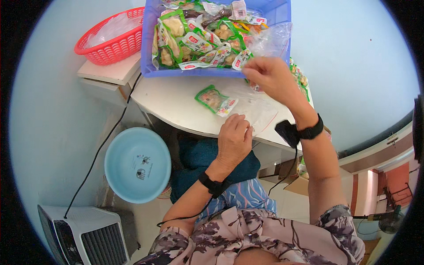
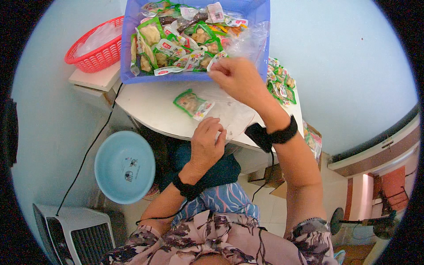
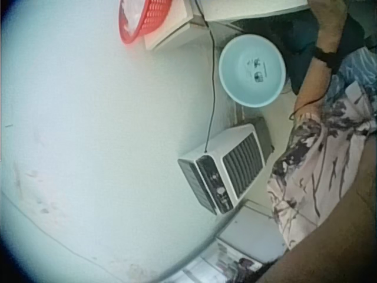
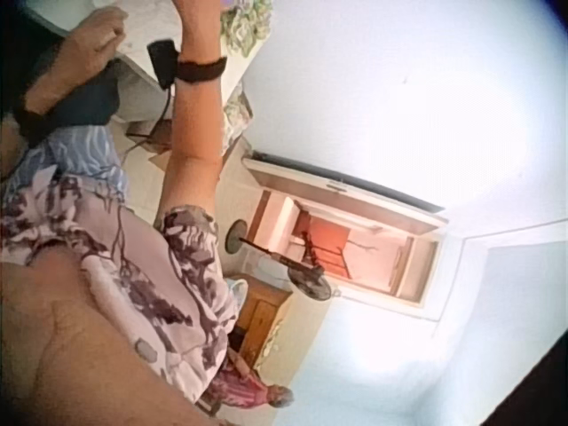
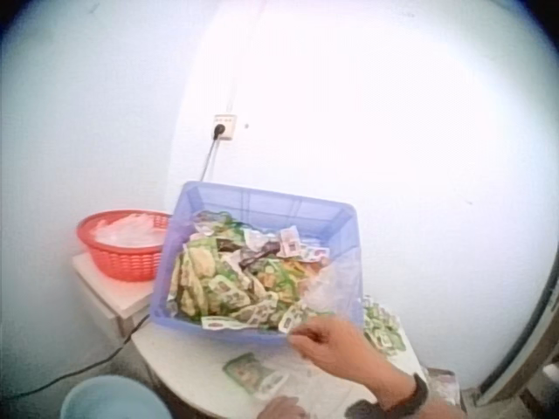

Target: Packing individual small food packets from a container into a larger clear plastic zipper bag.

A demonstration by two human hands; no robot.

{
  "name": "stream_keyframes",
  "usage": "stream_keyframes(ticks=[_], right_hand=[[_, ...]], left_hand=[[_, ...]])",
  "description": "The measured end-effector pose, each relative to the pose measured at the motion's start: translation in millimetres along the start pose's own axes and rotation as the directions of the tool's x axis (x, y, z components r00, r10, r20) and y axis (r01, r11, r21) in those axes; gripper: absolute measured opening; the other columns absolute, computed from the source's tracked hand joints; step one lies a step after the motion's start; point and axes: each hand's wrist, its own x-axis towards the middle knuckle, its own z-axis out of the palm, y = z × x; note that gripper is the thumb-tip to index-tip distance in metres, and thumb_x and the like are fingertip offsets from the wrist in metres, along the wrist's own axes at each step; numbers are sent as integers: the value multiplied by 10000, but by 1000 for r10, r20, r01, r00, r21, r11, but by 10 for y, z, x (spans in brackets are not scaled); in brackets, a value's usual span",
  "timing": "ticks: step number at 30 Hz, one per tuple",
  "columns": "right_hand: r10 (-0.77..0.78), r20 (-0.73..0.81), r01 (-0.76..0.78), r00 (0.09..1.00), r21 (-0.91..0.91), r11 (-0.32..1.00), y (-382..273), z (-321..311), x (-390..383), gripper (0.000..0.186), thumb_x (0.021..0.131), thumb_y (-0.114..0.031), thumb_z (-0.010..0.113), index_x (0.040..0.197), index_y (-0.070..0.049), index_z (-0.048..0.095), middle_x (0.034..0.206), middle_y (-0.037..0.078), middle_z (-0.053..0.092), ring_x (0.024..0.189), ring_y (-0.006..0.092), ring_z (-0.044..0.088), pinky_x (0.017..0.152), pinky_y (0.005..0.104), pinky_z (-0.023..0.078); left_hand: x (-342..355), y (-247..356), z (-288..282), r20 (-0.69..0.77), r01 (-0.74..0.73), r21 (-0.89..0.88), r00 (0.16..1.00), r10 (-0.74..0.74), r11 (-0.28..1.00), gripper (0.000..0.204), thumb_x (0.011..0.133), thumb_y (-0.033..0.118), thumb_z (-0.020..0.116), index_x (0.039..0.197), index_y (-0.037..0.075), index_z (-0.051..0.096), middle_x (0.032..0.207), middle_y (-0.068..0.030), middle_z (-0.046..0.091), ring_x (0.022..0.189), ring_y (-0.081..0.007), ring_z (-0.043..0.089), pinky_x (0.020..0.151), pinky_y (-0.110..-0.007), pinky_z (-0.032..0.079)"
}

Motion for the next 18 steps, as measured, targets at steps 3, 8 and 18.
stream_keyframes(ticks=[3, 8, 18], right_hand=[[-189, -24, 185, 982, -110, 977, -199, 159, 390, 235, 862, -195, 666, 931, 28, 686, 704, 59, 652, 602, 94, 588, 563, 259, 471], [-319, -96, 282, 943, -277, 918, -166, 389, 982, 321, 766, -280, 727, 986, -46, 715, 809, 152, 684, 736, 288, 665, 683, 369, 519], [-154, 57, 163, 986, -442, 882, -299, 699, 1338, 251, 693, -256, 743, 860, -69, 732, 741, 186, 673, 709, 343, 670, 697, 436, 533]], left_hand=[[-63, -5, -23, 37, -8, 65, 999, 6, 998, 166, 752, 54, 682, 877, 18, 579, 1063, -198, 618, 1067, -411, 567, 922, -459, 458], [-107, 17, -37, 135, -18, 117, 991, 2, 993, 256, 714, 92, 713, 916, 14, 576, 1136, -208, 581, 1135, -412, 525, 916, -471, 447], [-140, -64, -81, 144, -126, 102, 983, 111, 987, 184, 763, 63, 571, 922, -29, 585, 1117, -212, 581, 1117, -380, 535, 882, -450, 461]])
